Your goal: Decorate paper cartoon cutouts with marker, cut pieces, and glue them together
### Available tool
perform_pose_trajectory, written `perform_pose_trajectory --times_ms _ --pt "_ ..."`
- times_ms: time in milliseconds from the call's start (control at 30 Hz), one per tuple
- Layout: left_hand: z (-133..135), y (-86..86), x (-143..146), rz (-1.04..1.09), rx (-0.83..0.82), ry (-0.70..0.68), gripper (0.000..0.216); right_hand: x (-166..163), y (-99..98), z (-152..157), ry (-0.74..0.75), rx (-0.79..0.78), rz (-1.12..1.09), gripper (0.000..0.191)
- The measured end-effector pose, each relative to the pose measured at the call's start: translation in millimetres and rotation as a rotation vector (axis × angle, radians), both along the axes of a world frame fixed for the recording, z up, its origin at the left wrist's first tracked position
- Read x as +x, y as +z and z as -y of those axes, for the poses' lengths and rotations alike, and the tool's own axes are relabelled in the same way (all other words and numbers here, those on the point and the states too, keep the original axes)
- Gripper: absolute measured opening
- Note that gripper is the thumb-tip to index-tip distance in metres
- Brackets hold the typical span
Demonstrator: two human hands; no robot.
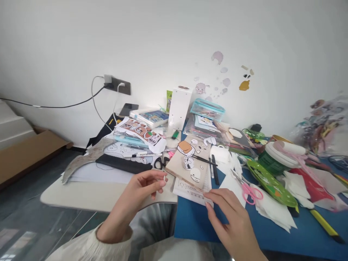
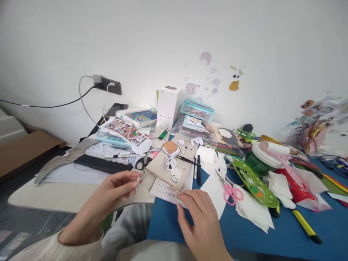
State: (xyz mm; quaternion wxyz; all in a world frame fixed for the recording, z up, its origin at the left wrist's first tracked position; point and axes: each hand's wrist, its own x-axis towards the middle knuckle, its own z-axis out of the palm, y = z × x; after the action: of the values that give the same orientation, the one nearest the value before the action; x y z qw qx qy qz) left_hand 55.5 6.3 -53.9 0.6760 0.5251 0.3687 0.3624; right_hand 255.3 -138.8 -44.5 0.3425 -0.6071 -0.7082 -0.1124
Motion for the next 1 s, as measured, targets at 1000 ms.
perform_pose_trajectory --times_ms 1000 --pt "11.7 -12.9 -13.3 0.055 0.593 -0.008 0.011 131.3 59.6 -40.9 -0.979 -0.482 -0.04 0.043"
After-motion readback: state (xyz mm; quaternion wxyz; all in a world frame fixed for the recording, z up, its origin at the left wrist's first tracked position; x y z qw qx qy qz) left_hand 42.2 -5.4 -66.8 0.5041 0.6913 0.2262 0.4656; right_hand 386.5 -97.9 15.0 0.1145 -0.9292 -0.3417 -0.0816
